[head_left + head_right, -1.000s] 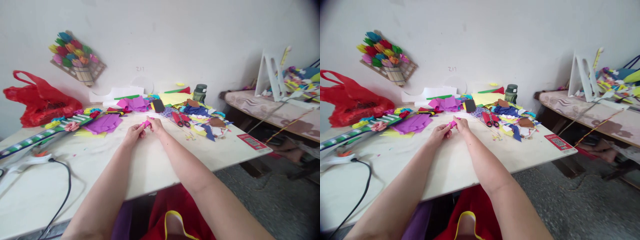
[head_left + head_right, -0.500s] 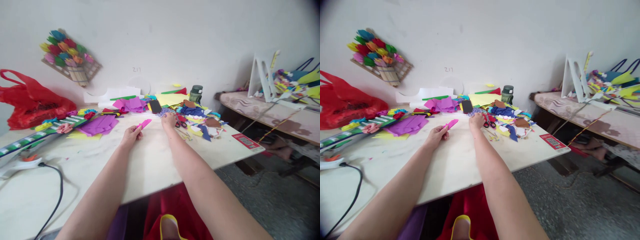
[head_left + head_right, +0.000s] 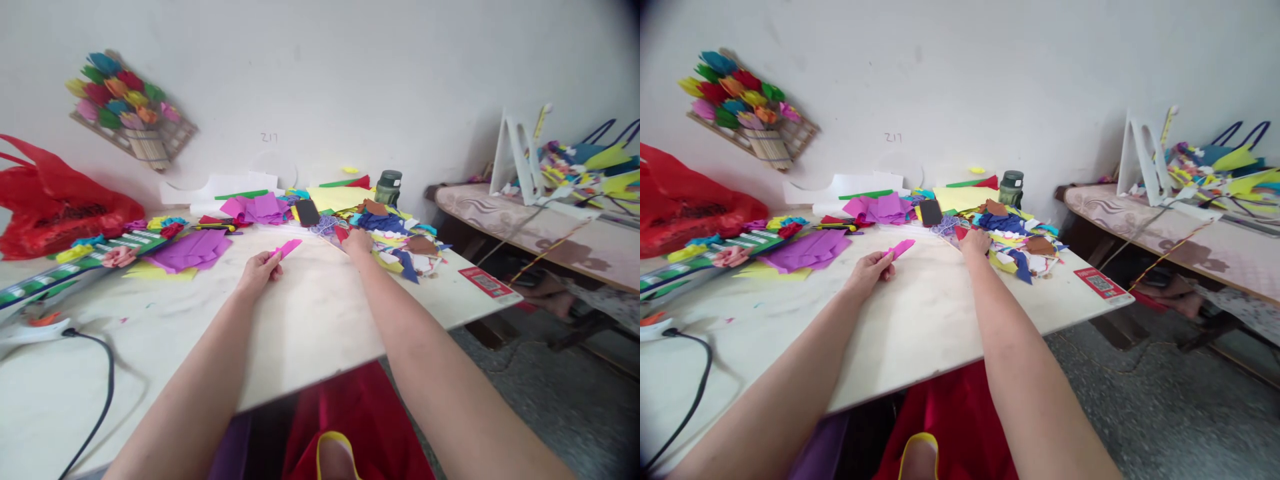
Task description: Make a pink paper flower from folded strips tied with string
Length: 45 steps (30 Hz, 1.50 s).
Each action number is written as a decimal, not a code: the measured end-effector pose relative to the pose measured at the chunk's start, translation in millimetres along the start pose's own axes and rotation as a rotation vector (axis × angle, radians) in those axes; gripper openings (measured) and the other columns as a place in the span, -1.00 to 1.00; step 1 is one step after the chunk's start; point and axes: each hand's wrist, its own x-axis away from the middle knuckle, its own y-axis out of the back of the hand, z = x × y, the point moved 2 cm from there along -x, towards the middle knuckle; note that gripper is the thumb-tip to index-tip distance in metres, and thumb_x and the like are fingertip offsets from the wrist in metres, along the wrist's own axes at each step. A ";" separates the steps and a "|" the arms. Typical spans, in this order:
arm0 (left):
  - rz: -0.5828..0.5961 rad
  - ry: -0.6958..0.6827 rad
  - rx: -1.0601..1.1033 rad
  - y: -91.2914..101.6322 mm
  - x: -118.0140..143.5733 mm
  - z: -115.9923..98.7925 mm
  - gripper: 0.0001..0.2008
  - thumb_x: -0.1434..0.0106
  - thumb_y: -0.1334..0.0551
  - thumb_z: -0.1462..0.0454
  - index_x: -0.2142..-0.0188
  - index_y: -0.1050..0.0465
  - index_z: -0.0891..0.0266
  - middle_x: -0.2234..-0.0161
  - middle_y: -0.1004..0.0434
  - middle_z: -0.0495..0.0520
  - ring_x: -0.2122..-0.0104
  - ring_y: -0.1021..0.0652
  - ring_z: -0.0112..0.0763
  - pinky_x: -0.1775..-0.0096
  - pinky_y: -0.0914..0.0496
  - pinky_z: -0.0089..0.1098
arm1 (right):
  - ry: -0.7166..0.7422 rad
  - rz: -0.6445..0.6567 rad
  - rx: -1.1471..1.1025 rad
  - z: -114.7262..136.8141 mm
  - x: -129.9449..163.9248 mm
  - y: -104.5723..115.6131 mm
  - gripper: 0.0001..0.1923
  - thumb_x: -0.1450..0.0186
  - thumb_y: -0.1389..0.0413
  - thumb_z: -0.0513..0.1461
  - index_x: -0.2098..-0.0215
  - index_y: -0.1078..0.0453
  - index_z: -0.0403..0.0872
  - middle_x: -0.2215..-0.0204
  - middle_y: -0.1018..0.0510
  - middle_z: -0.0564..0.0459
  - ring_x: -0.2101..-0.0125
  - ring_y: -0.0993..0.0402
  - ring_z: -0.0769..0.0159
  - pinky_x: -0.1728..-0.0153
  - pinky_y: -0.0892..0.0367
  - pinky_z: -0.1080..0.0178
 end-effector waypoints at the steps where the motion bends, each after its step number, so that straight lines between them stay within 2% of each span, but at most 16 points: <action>1: 0.002 0.002 -0.001 0.0 0.4 -0.2 -0.59 0.00 -0.23 -0.04 0.54 -0.31 0.28 0.63 -0.40 -0.01 0.69 -0.30 -0.60 0.58 -0.19 -0.52 | 0.007 0.008 -0.002 -0.3 -0.5 0.9 -0.45 -0.07 -0.10 0.07 0.17 -0.43 -0.19 0.15 -0.44 -0.29 0.07 -0.33 -0.02 0.17 -0.22 0.11; 5: 0.012 0.003 -0.002 -0.8 1.9 -2.2 -0.58 0.00 -0.22 -0.06 0.54 -0.29 0.28 0.62 -0.40 -0.01 0.68 -0.30 -0.60 0.57 -0.20 -0.52 | -0.036 0.039 -0.036 -7.5 -5.2 3.2 -0.59 -0.13 -0.09 -0.05 0.17 -0.44 -0.15 0.21 -0.49 -0.25 0.14 -0.42 0.05 0.25 -0.27 0.19; 8: 0.017 0.011 -0.023 -1.4 2.1 -3.2 -0.57 0.00 -0.22 -0.07 0.54 -0.29 0.28 0.62 -0.40 -0.01 0.67 -0.30 -0.59 0.56 -0.20 -0.51 | -0.079 -0.005 -0.051 -18.8 -11.1 3.2 -0.66 -0.19 -0.02 -0.13 0.14 -0.43 -0.11 0.22 -0.50 -0.20 0.19 -0.46 0.11 0.30 -0.30 0.21; 10: 0.016 0.015 -0.032 -1.3 1.6 -2.9 -0.57 0.00 -0.21 -0.07 0.54 -0.28 0.28 0.62 -0.39 -0.01 0.67 -0.30 -0.59 0.56 -0.20 -0.51 | -0.028 -0.039 -0.040 -24.3 -15.2 2.8 -0.67 -0.20 0.00 -0.16 0.10 -0.41 -0.05 0.17 -0.49 -0.14 0.18 -0.46 0.16 0.29 -0.31 0.24; 12: 0.018 0.010 -0.034 -1.0 0.8 -1.9 -0.57 -0.01 -0.21 -0.07 0.54 -0.28 0.28 0.62 -0.39 -0.01 0.67 -0.30 -0.58 0.55 -0.20 -0.50 | 0.044 -0.016 0.005 -27.0 -18.9 1.7 -0.68 -0.21 0.01 -0.22 0.09 -0.41 -0.04 0.16 -0.49 -0.11 0.18 -0.45 0.19 0.27 -0.31 0.26; 17: 0.025 0.003 -0.042 -0.6 0.5 -0.2 -0.58 -0.03 -0.20 -0.06 0.52 -0.30 0.28 0.61 -0.40 -0.01 0.67 -0.30 -0.59 0.55 -0.20 -0.51 | 0.153 0.069 0.146 -26.8 -26.6 1.3 -0.73 -0.21 0.03 -0.35 0.19 -0.45 -0.19 0.21 -0.50 -0.21 0.17 -0.45 0.16 0.24 -0.31 0.27; 22: 0.019 0.010 -0.033 -1.5 2.1 -2.8 -0.58 -0.01 -0.21 -0.06 0.53 -0.30 0.29 0.63 -0.40 -0.02 0.68 -0.30 -0.59 0.55 -0.19 -0.50 | 0.074 0.044 0.110 -27.5 -35.8 6.1 -0.72 -0.23 0.06 -0.34 0.20 -0.46 -0.22 0.25 -0.52 -0.23 0.21 -0.47 0.17 0.22 -0.31 0.25; 26: 0.013 0.009 -0.025 -2.1 2.3 -4.4 -0.59 -0.01 -0.22 -0.06 0.54 -0.30 0.28 0.64 -0.40 -0.02 0.68 -0.30 -0.58 0.56 -0.18 -0.50 | -0.006 -0.014 -0.017 -29.5 -41.7 15.5 -0.70 -0.25 0.06 -0.27 0.16 -0.46 -0.08 0.18 -0.51 -0.13 0.17 -0.44 0.17 0.20 -0.31 0.21; 29: 0.008 0.001 -0.018 -2.1 2.2 -4.2 -0.59 -0.02 -0.22 -0.05 0.55 -0.29 0.28 0.63 -0.39 -0.01 0.68 -0.29 -0.58 0.56 -0.18 -0.50 | -0.034 -0.067 0.040 -29.3 -40.8 23.5 -0.66 -0.19 0.00 -0.29 0.09 -0.42 -0.14 0.08 -0.43 -0.20 0.07 -0.36 0.09 0.17 -0.28 0.17; 31: 0.006 0.003 -0.024 -1.9 1.9 -3.3 -0.60 -0.02 -0.21 -0.04 0.54 -0.29 0.28 0.63 -0.39 -0.01 0.68 -0.30 -0.58 0.56 -0.18 -0.50 | -0.007 -0.143 0.143 -25.1 -37.3 28.4 -0.64 -0.16 -0.03 -0.28 0.08 -0.41 -0.20 0.00 -0.36 -0.25 -0.01 -0.25 0.01 0.11 -0.24 0.11; 33: 0.005 0.007 -0.029 -1.5 1.3 -2.0 -0.60 -0.03 -0.22 -0.04 0.53 -0.29 0.28 0.62 -0.39 -0.01 0.67 -0.30 -0.58 0.56 -0.19 -0.50 | 0.053 -0.132 0.186 -16.7 -32.2 29.8 -0.65 -0.14 -0.05 -0.27 0.11 -0.43 -0.18 0.03 -0.39 -0.22 0.00 -0.26 0.02 0.09 -0.21 0.09; 36: 0.006 0.001 -0.035 -1.1 0.8 -1.0 -0.59 -0.02 -0.21 -0.05 0.53 -0.30 0.28 0.63 -0.39 -0.02 0.67 -0.30 -0.58 0.56 -0.19 -0.50 | 0.226 0.100 0.103 2.0 -21.6 24.1 -0.73 -0.14 -0.04 -0.26 0.22 -0.49 -0.02 0.18 -0.52 -0.06 0.12 -0.39 0.17 0.14 -0.23 0.22; 39: 0.006 0.000 -0.038 -1.1 1.2 -1.9 -0.58 -0.02 -0.21 -0.06 0.54 -0.30 0.28 0.63 -0.39 -0.02 0.67 -0.30 -0.58 0.55 -0.19 -0.49 | 0.424 0.194 0.144 19.5 -9.4 16.1 -0.78 -0.12 -0.06 -0.23 0.30 -0.51 -0.04 0.18 -0.53 -0.06 0.11 -0.38 0.15 0.09 -0.19 0.19; 42: 0.009 0.001 -0.034 -1.7 2.1 -3.9 -0.58 0.00 -0.21 -0.07 0.54 -0.29 0.27 0.63 -0.40 -0.02 0.67 -0.30 -0.58 0.55 -0.18 -0.49 | 0.454 0.129 0.221 25.9 -3.1 8.9 -0.71 -0.14 -0.04 -0.23 0.21 -0.47 -0.17 0.11 -0.47 -0.19 0.05 -0.33 0.07 0.04 -0.16 0.10; 45: 0.010 0.011 -0.030 -2.1 2.2 -3.9 -0.58 0.00 -0.21 -0.07 0.54 -0.28 0.27 0.63 -0.39 -0.02 0.67 -0.30 -0.58 0.55 -0.19 -0.49 | 0.464 0.081 0.227 25.8 -3.3 5.4 -0.69 -0.15 -0.03 -0.26 0.18 -0.44 -0.24 0.12 -0.46 -0.26 0.04 -0.32 0.06 0.04 -0.16 0.10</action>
